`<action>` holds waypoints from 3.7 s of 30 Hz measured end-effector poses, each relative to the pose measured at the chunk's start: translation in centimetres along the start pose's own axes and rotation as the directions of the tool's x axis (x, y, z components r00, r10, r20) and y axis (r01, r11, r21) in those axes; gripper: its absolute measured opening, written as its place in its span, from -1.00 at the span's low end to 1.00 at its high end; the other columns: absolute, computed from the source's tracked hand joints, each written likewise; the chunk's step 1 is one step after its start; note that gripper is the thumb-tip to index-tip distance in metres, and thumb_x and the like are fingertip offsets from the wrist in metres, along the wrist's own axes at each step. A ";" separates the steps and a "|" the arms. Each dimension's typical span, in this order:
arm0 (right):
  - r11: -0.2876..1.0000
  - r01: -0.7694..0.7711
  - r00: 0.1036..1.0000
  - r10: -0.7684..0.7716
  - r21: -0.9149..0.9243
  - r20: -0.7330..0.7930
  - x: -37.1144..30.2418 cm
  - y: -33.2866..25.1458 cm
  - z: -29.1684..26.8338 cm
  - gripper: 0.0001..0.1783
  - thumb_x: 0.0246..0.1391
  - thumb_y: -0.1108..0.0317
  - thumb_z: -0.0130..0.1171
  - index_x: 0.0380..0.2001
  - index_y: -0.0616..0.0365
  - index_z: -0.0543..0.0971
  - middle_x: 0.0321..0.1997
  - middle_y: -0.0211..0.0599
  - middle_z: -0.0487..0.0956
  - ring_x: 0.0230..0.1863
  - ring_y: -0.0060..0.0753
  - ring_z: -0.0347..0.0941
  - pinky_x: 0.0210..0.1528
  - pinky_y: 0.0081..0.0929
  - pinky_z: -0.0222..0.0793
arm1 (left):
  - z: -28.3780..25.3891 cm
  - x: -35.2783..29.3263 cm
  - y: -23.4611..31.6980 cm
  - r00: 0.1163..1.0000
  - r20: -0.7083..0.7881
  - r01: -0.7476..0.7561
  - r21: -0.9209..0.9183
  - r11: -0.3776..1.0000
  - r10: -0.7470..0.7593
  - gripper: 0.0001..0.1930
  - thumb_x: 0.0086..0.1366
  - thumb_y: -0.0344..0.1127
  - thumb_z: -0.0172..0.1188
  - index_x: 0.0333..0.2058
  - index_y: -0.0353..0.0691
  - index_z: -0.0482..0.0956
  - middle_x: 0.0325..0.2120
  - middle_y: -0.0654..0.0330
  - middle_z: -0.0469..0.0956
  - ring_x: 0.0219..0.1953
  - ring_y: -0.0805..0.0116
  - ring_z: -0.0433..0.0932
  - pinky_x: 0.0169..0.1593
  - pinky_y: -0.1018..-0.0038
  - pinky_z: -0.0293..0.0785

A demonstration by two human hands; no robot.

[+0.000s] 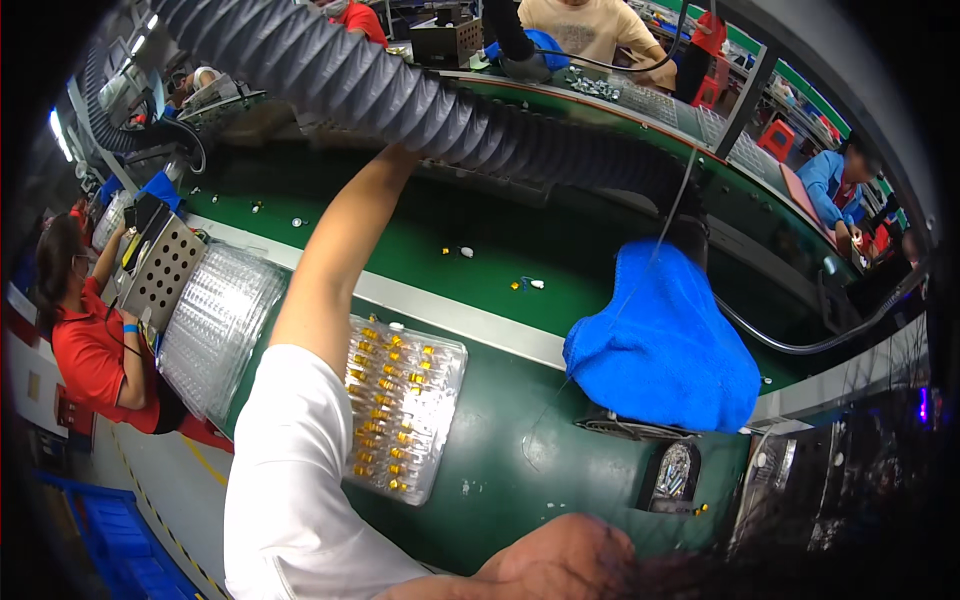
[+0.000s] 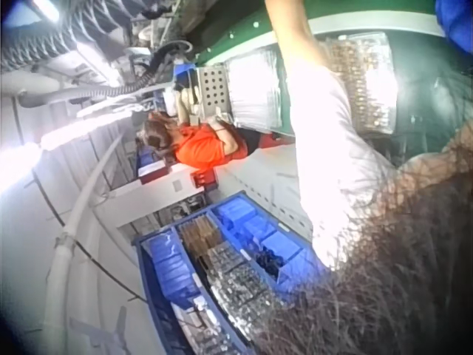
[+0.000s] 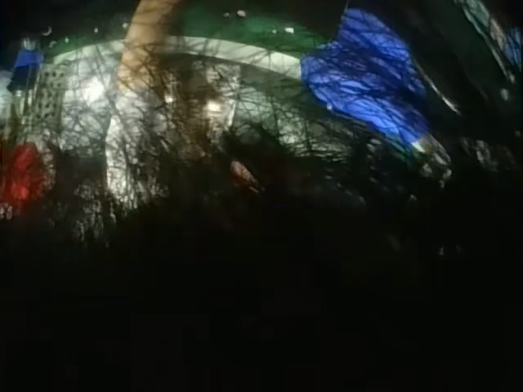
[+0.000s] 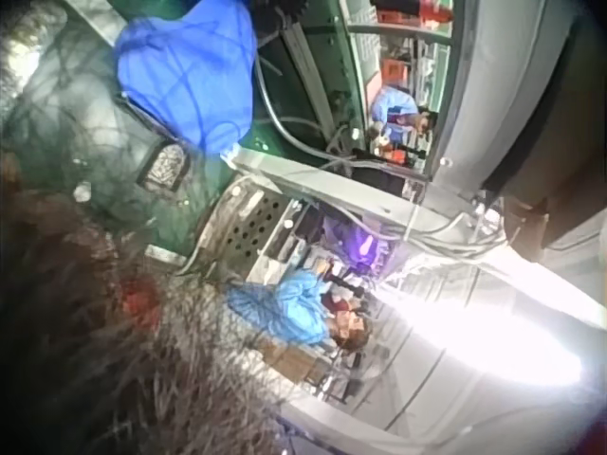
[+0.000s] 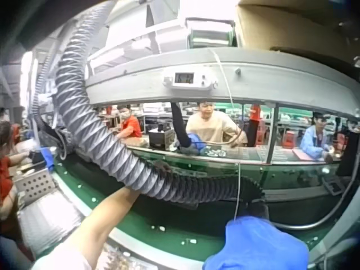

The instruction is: Soldering small electronic components onto white circular bases on an assembly line.

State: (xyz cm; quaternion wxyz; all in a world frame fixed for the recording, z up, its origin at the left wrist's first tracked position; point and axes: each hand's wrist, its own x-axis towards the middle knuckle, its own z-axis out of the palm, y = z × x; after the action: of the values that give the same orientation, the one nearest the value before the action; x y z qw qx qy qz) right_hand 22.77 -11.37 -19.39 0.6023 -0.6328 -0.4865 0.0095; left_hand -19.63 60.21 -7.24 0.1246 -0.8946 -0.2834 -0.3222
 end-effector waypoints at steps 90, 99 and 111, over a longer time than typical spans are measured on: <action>0.948 0.263 0.907 -0.306 0.181 0.289 4.8 -14.1 -2.6 -0.57 0.19 0.74 0.17 0.13 0.32 0.47 0.02 0.06 0.70 0.01 -0.10 0.68 -0.07 -0.37 0.59 | -27.7 -13.1 43.8 0.917 0.263 0.358 -0.207 0.911 -0.301 -0.81 0.24 -0.55 0.33 -0.16 -0.34 0.72 -0.13 0.00 0.68 -0.09 0.16 0.67 0.03 0.33 0.61; 0.946 0.288 0.925 -0.316 0.149 0.213 4.2 -13.4 -3.8 -0.60 0.43 0.37 0.08 0.23 0.34 0.39 -0.08 -0.04 0.76 -0.46 -0.45 0.51 -0.36 -0.53 0.44 | -27.0 -7.5 55.6 0.903 0.361 0.421 -0.851 0.314 -0.234 -0.77 0.26 -0.63 0.34 -0.10 -0.38 0.73 -0.04 0.05 0.63 0.01 0.30 0.60 0.08 0.40 0.57; 0.913 0.327 0.909 -0.375 0.244 0.183 4.4 -12.1 -6.7 -0.47 0.26 0.08 0.35 -0.05 0.44 0.58 -0.50 -0.18 0.60 -0.57 -0.34 0.47 -0.50 -0.49 0.35 | -19.5 -9.0 59.8 0.861 0.481 0.508 -0.835 0.212 -0.167 -0.81 0.31 -0.58 0.33 -0.11 -0.41 0.69 -0.08 0.00 0.67 0.00 0.27 0.66 0.10 0.40 0.61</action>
State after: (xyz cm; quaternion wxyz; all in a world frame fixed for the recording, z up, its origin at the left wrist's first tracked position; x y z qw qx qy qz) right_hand 21.83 -16.04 -5.70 0.5977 -0.4627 -0.6543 0.0233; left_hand -0.07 0.11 -0.60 -0.5428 -0.7416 -0.2428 -0.3107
